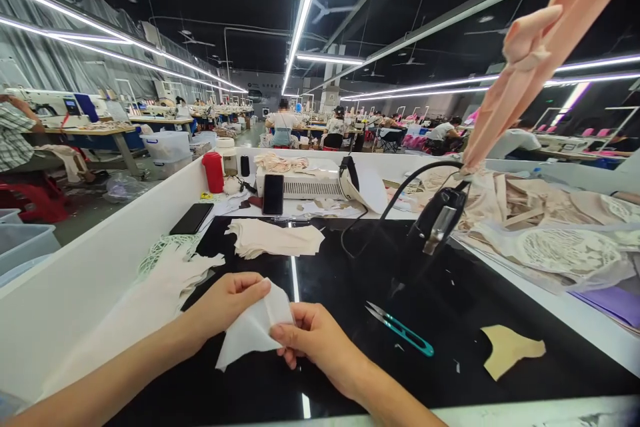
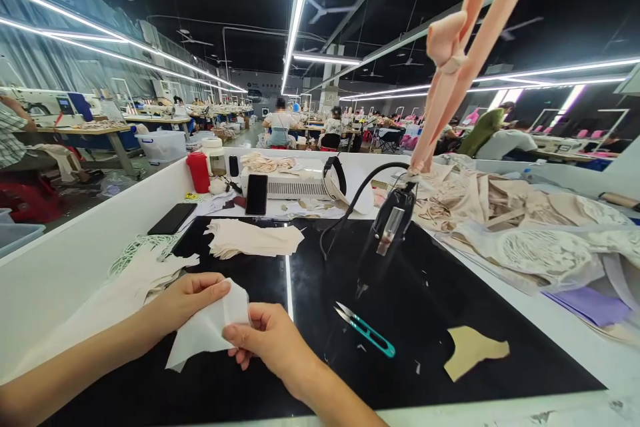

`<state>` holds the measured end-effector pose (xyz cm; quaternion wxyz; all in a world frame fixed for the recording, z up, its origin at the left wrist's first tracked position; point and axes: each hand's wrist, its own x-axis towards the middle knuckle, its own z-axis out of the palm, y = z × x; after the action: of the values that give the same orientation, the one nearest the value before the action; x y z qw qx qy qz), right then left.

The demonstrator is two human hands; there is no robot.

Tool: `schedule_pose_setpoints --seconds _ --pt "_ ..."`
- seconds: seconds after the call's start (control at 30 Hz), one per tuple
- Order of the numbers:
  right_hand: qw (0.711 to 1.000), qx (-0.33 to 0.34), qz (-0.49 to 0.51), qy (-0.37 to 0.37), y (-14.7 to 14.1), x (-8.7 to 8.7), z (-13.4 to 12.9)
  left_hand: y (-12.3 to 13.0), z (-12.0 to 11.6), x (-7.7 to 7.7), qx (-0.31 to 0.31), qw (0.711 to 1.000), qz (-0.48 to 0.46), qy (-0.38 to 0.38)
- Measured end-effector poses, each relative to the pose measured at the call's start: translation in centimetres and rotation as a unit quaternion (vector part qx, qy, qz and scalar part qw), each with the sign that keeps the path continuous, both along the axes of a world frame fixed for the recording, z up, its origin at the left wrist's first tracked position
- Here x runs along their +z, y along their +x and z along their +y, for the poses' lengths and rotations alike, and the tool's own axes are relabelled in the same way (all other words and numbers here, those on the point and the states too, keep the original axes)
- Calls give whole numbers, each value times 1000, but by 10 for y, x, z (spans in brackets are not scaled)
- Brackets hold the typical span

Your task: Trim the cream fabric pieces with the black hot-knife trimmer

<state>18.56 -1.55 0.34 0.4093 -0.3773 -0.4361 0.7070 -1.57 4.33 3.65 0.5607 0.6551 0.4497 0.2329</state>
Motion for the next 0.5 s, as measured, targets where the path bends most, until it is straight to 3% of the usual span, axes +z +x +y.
schedule_pose_setpoints --seconds 0.13,0.23,0.33,0.37,0.43,0.5 --pt "998 -12 67 -4 0 3 -5 5 -3 4 -64 996 47 50" --pt "991 -85 100 1 0 4 2 5 -3 13 -111 986 86 89" --pt "984 -161 74 22 6 7 15 -6 1 27 -121 973 138 137" --pt "981 -179 60 35 9 8 17 -12 3 30 -114 964 167 174" --pt "976 -204 22 69 18 13 18 -28 4 34 -96 912 253 308" --pt "972 -207 -27 104 27 17 12 -44 1 32 -93 869 306 378"
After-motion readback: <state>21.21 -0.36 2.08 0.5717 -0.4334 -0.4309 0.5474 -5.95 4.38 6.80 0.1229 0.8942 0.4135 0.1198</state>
